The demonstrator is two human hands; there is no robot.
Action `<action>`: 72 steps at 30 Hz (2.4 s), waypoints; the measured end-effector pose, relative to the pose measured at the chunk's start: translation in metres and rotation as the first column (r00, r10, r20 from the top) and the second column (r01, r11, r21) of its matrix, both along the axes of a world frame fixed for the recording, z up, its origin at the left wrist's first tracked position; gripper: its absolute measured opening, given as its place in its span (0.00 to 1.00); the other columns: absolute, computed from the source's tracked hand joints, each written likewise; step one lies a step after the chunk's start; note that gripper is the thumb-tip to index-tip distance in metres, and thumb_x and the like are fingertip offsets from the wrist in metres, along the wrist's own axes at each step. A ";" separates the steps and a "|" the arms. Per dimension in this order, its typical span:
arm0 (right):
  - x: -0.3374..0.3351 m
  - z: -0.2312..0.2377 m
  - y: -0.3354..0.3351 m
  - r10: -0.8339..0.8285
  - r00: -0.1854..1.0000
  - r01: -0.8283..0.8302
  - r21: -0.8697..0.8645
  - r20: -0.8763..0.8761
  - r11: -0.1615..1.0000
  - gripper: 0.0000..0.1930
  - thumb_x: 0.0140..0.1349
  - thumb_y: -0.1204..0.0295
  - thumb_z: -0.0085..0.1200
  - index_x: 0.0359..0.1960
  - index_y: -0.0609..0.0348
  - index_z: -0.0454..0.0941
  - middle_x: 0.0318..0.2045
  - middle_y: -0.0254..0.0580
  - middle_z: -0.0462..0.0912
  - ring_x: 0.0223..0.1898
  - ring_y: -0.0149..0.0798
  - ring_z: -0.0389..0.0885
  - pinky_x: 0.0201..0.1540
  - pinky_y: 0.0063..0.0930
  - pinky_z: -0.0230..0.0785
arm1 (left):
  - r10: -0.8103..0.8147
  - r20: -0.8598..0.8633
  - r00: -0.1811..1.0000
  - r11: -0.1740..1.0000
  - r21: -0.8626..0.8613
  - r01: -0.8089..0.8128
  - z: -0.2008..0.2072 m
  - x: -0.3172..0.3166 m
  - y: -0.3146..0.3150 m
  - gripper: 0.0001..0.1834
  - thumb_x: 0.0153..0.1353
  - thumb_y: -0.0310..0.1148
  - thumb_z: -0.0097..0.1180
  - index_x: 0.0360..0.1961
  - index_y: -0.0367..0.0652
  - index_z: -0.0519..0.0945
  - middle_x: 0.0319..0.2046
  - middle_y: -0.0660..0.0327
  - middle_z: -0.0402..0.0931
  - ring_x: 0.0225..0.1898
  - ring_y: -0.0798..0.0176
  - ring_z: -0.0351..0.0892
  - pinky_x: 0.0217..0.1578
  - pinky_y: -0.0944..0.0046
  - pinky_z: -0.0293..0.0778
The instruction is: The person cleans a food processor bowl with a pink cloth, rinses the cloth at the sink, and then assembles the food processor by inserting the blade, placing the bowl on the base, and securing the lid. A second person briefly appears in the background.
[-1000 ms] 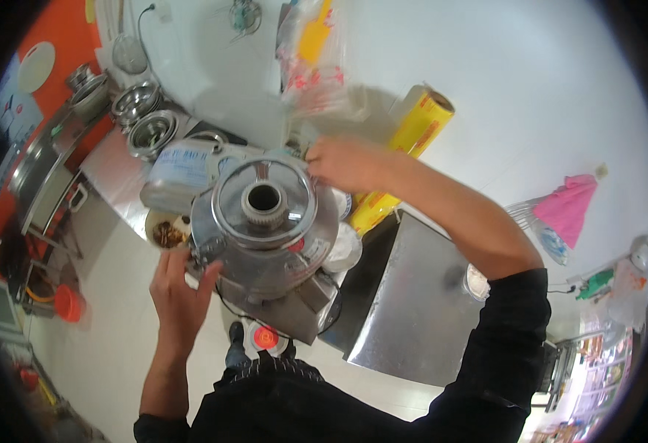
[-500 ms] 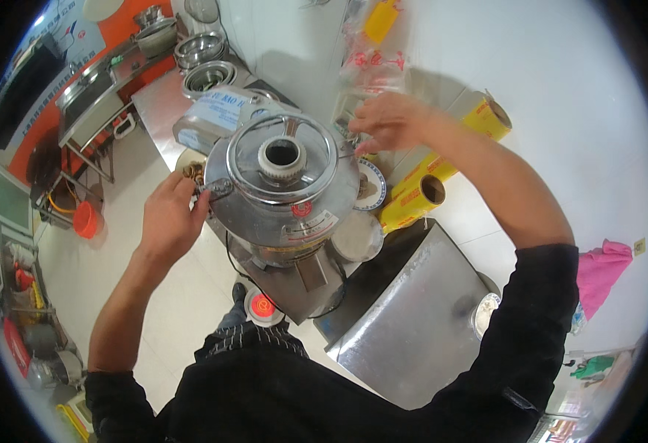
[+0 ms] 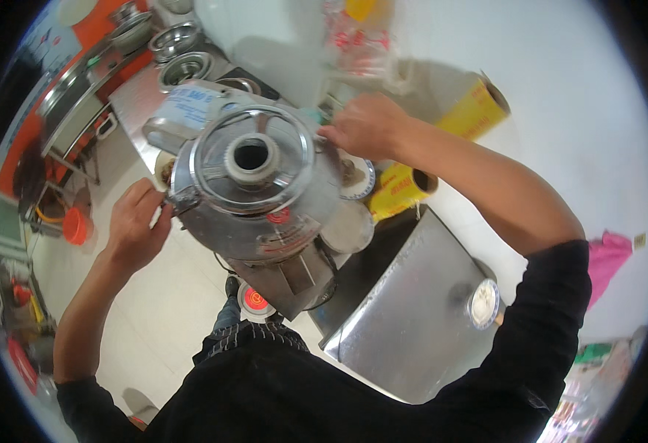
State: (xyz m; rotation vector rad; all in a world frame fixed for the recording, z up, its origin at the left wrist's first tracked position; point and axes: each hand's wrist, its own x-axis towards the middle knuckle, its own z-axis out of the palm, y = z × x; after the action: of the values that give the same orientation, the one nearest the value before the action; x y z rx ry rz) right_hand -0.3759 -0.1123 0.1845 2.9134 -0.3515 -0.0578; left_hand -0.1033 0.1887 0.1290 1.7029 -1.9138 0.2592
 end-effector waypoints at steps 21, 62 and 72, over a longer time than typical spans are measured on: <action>0.053 0.021 0.055 -0.809 0.485 0.852 -0.030 -0.332 0.523 0.32 0.76 0.49 0.34 0.31 0.63 0.85 0.35 0.55 0.86 0.41 0.58 0.84 0.44 0.51 0.76 | -0.856 -0.274 0.438 0.447 0.032 0.894 0.000 0.087 -0.081 0.12 0.54 0.28 0.67 0.38 0.37 0.80 0.34 0.55 0.74 0.35 0.50 0.77 0.36 0.54 0.75; 0.065 0.008 0.057 -0.830 0.292 0.858 -0.254 -0.475 0.447 0.13 0.69 0.62 0.45 0.42 0.58 0.74 0.28 0.55 0.84 0.31 0.61 0.84 0.35 0.54 0.74 | -0.926 -0.375 -0.051 0.037 -0.224 0.974 -0.044 0.079 -0.135 0.11 0.60 0.34 0.64 0.29 0.41 0.76 0.29 0.61 0.70 0.33 0.59 0.79 0.31 0.59 0.77; 0.074 0.009 0.079 -0.968 -0.191 0.843 0.478 -0.161 -0.245 0.37 0.72 0.39 0.41 0.23 0.63 0.81 0.18 0.37 0.78 0.23 0.32 0.74 0.32 0.32 0.66 | -0.527 -0.850 0.011 0.685 -0.417 0.597 -0.136 0.063 -0.029 0.22 0.56 0.32 0.70 0.50 0.37 0.77 0.44 0.49 0.76 0.46 0.44 0.76 0.46 0.51 0.74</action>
State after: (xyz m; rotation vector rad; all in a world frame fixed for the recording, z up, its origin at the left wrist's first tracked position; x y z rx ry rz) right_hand -0.3015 -0.0333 0.1937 1.8784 -2.9709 0.0903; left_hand -0.0403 0.1600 -0.0071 0.5344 -1.3695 -0.9902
